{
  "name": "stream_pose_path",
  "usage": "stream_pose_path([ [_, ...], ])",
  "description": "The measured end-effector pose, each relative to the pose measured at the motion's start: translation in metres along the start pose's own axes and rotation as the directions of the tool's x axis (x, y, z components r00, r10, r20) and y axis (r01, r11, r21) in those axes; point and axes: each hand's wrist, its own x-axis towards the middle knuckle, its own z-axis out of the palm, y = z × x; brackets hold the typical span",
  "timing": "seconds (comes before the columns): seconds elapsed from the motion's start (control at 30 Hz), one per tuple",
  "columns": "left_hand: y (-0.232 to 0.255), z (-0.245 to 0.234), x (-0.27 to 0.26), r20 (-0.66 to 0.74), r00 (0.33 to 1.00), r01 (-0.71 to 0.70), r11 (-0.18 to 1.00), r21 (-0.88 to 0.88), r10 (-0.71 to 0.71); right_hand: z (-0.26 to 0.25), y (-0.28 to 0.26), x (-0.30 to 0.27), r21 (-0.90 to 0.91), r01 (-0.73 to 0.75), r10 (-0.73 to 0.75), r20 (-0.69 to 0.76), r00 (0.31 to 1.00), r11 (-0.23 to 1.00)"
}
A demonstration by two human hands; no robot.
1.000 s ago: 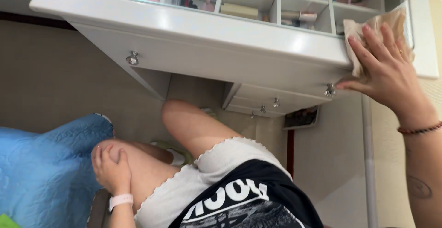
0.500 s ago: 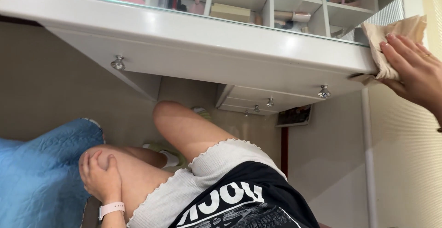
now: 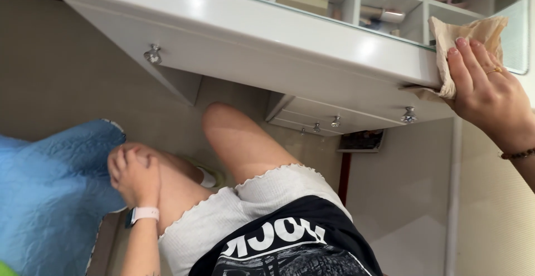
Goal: Cleaning a white vanity table using a microfiber cloth and a paper towel.
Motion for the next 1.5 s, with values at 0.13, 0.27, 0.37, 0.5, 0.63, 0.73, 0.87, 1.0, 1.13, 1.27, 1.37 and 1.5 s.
stream_pose_path([
  [0.13, 0.007, 0.003, 0.001, 0.0, 1.0, -0.008, 0.999, 0.05, 0.008, 0.005, -0.021, 0.033, -0.024, 0.017, -0.016, 0.01, 1.0, 1.0],
  [0.27, 0.006, 0.007, 0.002, -0.039, 0.999, -0.01, 0.996, 0.087, 0.014, -0.004, -0.05, 0.084, -0.004, 0.041, -0.041, -0.008, 0.999, 0.999],
  [0.37, 0.002, 0.01, 0.001, -0.039, 0.999, 0.0, 0.993, 0.117, 0.005, 0.005, -0.069, 0.117, 0.028, 0.076, -0.076, -0.004, 0.997, 0.997],
  [0.5, 0.009, 0.001, 0.0, -0.057, 0.998, -0.002, 0.988, 0.156, 0.011, 0.018, -0.098, 0.165, 0.027, 0.097, -0.098, 0.013, 0.995, 0.995],
  [0.63, 0.007, -0.005, -0.007, -0.071, 0.997, 0.036, 0.978, 0.207, -0.022, 0.028, -0.131, 0.223, -0.013, 0.139, -0.139, -0.014, 0.99, 0.99],
  [0.73, 0.005, -0.008, -0.011, -0.074, 0.994, 0.092, 0.986, 0.137, -0.083, 0.032, -0.158, 0.272, -0.017, 0.161, -0.162, -0.058, 0.985, 0.987],
  [0.87, 0.014, -0.014, -0.004, -0.076, 0.993, 0.102, 0.98, 0.17, -0.09, 0.037, -0.198, 0.338, -0.075, 0.127, -0.135, -0.107, 0.985, 0.989],
  [1.0, 0.026, -0.014, 0.0, -0.033, 0.992, 0.124, 0.984, 0.13, -0.121, 0.037, -0.242, 0.408, -0.213, 0.052, -0.087, -0.157, 0.984, 0.976],
  [1.13, 0.038, -0.012, 0.005, -0.034, 0.991, 0.132, 0.989, 0.072, -0.13, 0.036, -0.279, 0.472, -0.225, 0.016, -0.063, -0.2, 0.978, 0.974],
  [1.27, 0.043, -0.009, 0.012, -0.01, 0.996, 0.087, 0.995, 0.054, -0.086, 0.027, -0.302, 0.521, -0.217, 0.031, -0.024, 0.036, 0.999, 0.976],
  [1.37, 0.046, -0.012, 0.024, -0.004, 0.994, 0.11, 0.992, 0.059, -0.11, -0.009, -0.306, 0.557, -0.154, 0.108, -0.042, 0.38, 0.924, 0.982],
  [1.5, 0.038, -0.006, 0.027, 0.005, 0.985, 0.17, 0.984, 0.06, -0.17, -0.022, -0.312, 0.579, 0.024, 0.174, -0.158, 0.546, 0.822, 0.984],
])
